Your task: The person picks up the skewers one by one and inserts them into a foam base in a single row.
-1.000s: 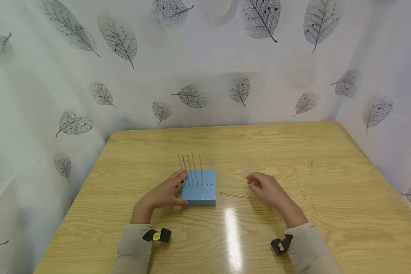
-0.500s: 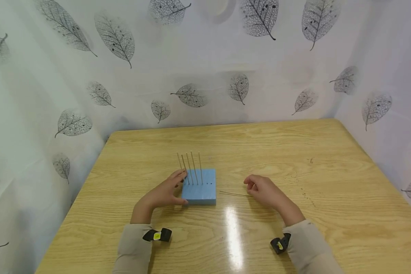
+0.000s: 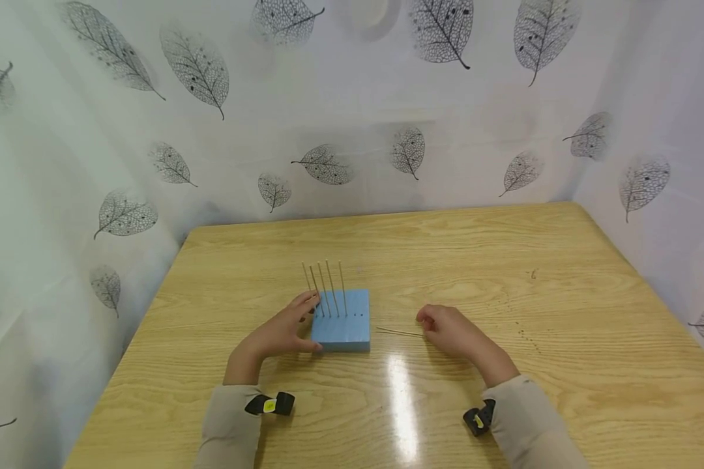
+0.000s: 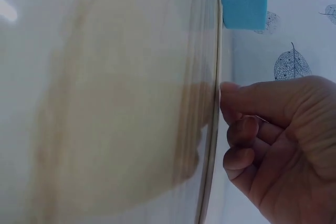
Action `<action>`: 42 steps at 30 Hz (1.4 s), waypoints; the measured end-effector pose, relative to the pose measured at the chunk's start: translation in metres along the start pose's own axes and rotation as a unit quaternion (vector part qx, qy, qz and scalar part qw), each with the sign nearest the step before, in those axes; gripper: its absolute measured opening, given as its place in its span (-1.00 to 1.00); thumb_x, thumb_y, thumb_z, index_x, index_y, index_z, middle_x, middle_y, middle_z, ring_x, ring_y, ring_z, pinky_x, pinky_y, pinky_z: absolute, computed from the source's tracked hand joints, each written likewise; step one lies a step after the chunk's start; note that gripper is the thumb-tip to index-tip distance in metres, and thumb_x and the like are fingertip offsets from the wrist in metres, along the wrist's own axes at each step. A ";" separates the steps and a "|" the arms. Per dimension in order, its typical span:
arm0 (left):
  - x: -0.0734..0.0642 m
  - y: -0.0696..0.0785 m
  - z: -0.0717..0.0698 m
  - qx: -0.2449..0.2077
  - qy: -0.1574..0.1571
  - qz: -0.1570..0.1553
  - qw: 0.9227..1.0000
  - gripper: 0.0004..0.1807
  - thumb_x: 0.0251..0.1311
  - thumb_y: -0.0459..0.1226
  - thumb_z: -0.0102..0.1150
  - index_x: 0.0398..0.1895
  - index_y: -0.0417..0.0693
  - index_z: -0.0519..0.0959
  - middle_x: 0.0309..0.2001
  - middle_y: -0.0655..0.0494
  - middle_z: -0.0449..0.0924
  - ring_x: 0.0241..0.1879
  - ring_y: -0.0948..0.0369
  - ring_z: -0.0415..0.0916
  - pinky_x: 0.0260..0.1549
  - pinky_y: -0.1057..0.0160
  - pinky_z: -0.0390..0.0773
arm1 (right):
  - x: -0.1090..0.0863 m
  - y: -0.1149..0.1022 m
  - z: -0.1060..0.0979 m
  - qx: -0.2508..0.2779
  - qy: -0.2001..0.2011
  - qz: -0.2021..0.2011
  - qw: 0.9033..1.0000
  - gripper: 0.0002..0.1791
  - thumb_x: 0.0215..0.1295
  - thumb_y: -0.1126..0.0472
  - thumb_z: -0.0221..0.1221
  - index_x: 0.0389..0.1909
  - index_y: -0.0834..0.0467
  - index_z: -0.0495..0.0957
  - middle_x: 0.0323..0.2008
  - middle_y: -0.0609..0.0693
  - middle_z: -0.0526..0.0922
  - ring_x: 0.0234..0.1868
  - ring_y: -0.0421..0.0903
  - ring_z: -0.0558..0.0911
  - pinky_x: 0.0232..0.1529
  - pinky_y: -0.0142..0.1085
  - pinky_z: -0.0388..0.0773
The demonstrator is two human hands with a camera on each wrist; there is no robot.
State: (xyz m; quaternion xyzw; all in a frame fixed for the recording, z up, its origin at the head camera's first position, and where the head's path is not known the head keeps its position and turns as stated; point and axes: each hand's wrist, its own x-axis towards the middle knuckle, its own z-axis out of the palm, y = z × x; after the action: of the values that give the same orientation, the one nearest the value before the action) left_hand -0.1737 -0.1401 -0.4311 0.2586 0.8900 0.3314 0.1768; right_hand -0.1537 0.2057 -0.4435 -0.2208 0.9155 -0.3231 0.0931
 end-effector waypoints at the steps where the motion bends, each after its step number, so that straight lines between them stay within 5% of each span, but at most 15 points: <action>1: 0.000 0.000 0.000 0.000 0.001 0.001 1.000 0.07 -0.05 -0.20 0.46 0.47 -0.18 0.00 0.48 -0.08 -0.13 0.43 0.00 -0.10 0.29 -0.02 0.16 | 0.000 0.000 0.001 0.000 -0.002 0.001 1.000 -0.81 0.14 0.45 0.17 -0.20 0.29 0.54 -0.42 -0.11 0.56 -0.40 -0.24 0.46 -0.37 -0.34 0.46; 23: 0.000 -0.001 0.001 -0.008 0.000 0.003 1.000 0.07 -0.04 -0.20 0.45 0.48 -0.18 -0.01 0.49 -0.08 -0.15 0.44 -0.01 -0.12 0.29 -0.03 0.16 | 0.001 -0.009 -0.005 -0.030 -0.014 0.007 0.999 -0.87 0.25 0.44 0.11 -0.24 0.28 0.60 -0.31 0.03 0.62 -0.27 -0.05 0.57 -0.25 -0.16 0.53; 33: 0.000 -0.001 0.000 -0.013 0.001 0.007 1.000 0.07 -0.04 -0.20 0.45 0.47 -0.20 -0.01 0.48 -0.09 -0.13 0.43 -0.01 -0.08 0.28 -0.03 0.17 | 0.009 -0.023 -0.022 -0.045 0.062 -0.042 0.996 -0.90 0.27 0.45 0.11 -0.28 0.28 0.58 -0.36 -0.03 0.52 -0.37 -0.17 0.46 -0.39 -0.30 0.47; 42: -0.001 -0.002 -0.001 -0.013 0.002 0.007 1.000 0.07 -0.05 -0.20 0.46 0.47 -0.20 0.00 0.48 -0.08 -0.13 0.43 -0.01 -0.08 0.29 -0.03 0.16 | 0.023 -0.038 -0.024 -0.024 0.173 -0.117 0.978 -0.96 0.30 0.36 0.14 -0.32 0.21 0.56 -0.40 -0.08 0.52 -0.48 -0.29 0.37 -0.48 -0.38 0.40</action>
State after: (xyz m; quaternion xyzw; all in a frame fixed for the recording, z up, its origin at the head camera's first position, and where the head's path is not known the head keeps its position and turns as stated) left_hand -0.1740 -0.1419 -0.4315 0.2613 0.8841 0.3451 0.1760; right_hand -0.1682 0.1822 -0.4019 -0.2697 0.8930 -0.3430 -0.1103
